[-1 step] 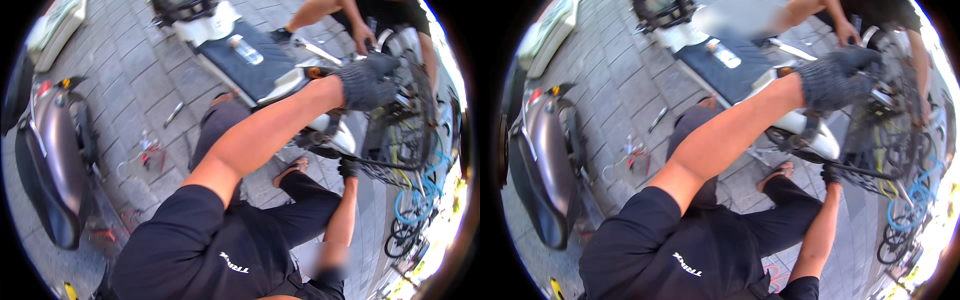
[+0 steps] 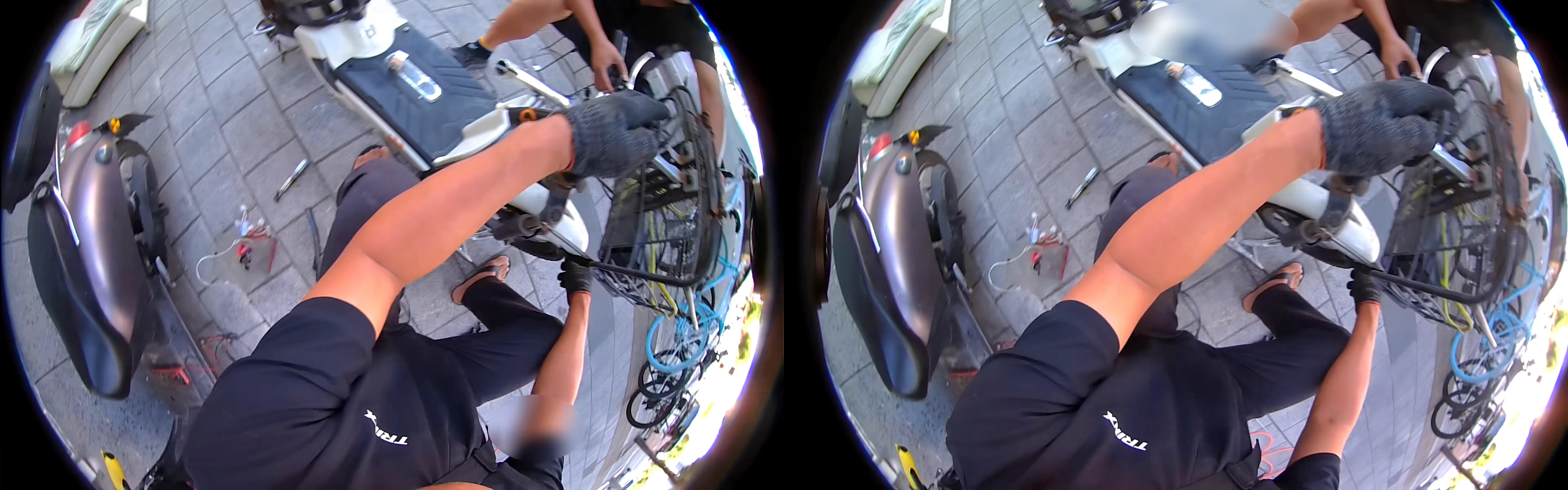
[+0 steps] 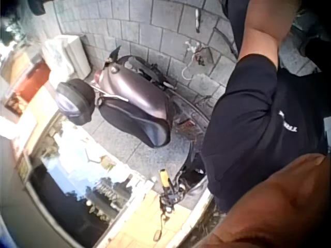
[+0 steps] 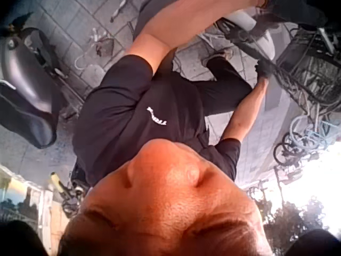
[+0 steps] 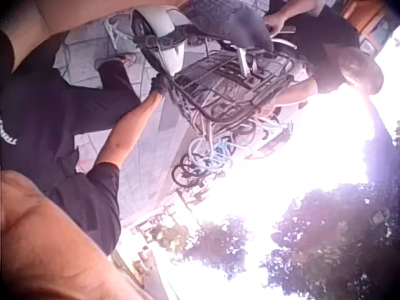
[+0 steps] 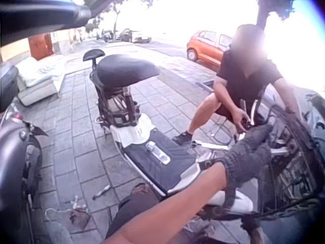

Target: The person walks from a bicycle shop to the sidewalk and begins working on a bicycle held by another person. They use a wrench to loosen a bolt on the handlebar stem and then use pliers to remove a metal clamp from the stem.

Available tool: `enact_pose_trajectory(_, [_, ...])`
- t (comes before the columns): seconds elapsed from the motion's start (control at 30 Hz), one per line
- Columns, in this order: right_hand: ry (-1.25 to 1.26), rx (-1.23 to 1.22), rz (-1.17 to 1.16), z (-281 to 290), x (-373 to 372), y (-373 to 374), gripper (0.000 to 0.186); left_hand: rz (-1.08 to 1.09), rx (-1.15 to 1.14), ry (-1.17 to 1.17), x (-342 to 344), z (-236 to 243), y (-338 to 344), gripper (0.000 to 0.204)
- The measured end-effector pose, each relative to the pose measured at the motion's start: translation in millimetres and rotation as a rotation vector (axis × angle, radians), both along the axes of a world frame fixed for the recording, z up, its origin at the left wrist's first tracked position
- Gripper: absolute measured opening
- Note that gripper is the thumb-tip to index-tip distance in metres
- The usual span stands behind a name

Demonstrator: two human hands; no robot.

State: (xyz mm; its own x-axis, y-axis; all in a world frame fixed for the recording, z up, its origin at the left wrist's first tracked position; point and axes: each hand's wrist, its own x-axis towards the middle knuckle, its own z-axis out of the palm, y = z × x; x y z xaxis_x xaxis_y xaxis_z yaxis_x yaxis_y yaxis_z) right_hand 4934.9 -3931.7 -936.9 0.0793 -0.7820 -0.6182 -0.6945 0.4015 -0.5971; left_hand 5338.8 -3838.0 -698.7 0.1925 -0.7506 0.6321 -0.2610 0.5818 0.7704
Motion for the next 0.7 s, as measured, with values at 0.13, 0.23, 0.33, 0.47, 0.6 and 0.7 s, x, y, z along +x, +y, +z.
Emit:
enact_pose_trajectory(0.13, [0.095,-0.078,0.005,16.6,17.1,10.1,0.025,0.138,-0.02,-0.238,16.4,-2.6,2.7,0.042])
enact_pose_trajectory(0.23, [0.093,-0.051,0.003,16.3,19.4,7.0,0.023,0.186,0.067,-0.135,11.6,2.6,4.2,0.036])
enact_pose_trajectory(0.33, [0.15,-0.052,0.029,14.2,17.7,1.7,0.021,0.266,0.134,-0.043,4.0,12.3,1.8,0.034])
enact_pose_trajectory(0.47, [0.114,-0.018,-0.071,14.0,19.7,-0.1,0.017,0.238,0.265,0.027,-3.1,17.9,0.0,0.042])
enact_pose_trajectory(0.6, [0.15,-0.093,0.002,15.1,20.6,3.1,0.013,0.101,0.368,-0.149,-8.7,18.4,-5.0,0.042])
enact_pose_trajectory(0.7, [0.153,-0.066,-0.021,10.8,18.7,1.6,0.013,0.107,0.1,-0.545,0.0,14.0,-13.4,0.039])
